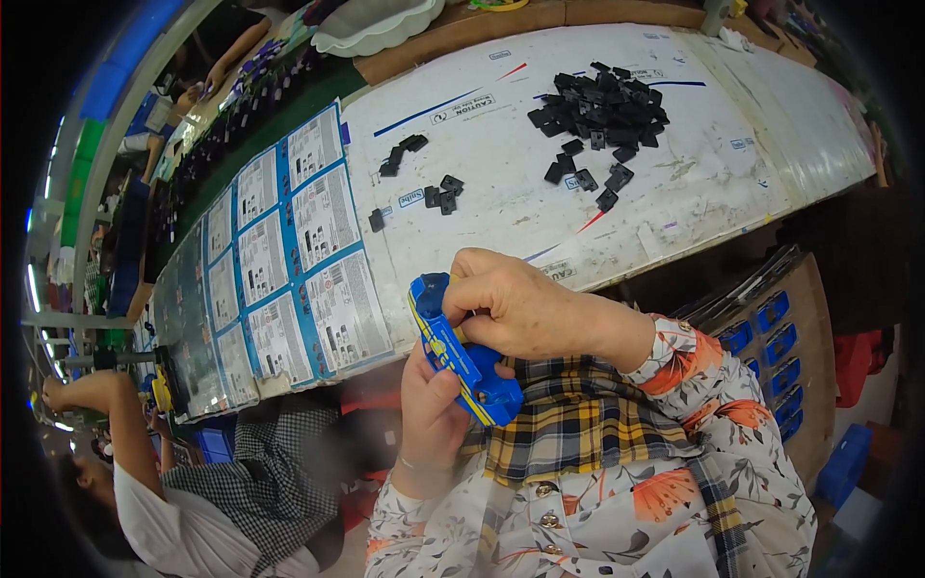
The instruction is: The person assembles toy cars by inserting black plastic components into car bodies by hand and placing the assembled cars onto the table.
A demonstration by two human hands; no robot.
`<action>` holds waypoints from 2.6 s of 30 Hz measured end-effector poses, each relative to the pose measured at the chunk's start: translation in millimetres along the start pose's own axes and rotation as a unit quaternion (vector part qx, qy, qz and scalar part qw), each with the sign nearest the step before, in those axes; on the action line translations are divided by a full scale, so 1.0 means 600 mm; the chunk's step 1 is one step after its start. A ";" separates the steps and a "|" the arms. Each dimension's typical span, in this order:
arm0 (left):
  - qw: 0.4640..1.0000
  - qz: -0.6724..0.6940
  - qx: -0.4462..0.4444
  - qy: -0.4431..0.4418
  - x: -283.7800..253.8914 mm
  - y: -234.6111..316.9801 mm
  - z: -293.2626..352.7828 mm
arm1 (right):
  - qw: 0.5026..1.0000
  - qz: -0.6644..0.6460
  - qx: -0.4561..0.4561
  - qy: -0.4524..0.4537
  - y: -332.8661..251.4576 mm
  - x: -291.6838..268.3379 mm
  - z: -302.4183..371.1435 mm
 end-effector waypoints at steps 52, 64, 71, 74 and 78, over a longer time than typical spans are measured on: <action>1.000 -0.007 -0.010 0.021 0.016 0.005 0.014 | 0.997 -0.015 0.041 0.058 -0.020 -0.011 0.026; 0.999 -0.032 -0.004 0.037 0.025 0.007 0.006 | 0.997 0.024 0.002 0.076 -0.020 -0.003 0.036; 0.996 -0.080 0.016 -0.036 0.016 0.013 0.009 | 0.998 -0.014 -0.005 0.068 -0.023 -0.007 0.034; 0.997 -0.070 0.024 -0.025 0.023 0.016 0.008 | 0.995 -0.021 -0.012 0.097 -0.028 -0.014 0.036; 0.997 -0.066 0.032 0.003 0.012 0.008 0.014 | 0.993 -0.009 0.007 0.114 -0.026 -0.010 0.047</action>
Point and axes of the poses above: each hand's wrist, its own z-axis away from the middle knuckle, its own x-axis out of the palm, y = z × x, the point moved 2 cm from there along -z, towards the middle knuckle, and after that the axes turned 6 degrees about -y, right-handed, at the moved point
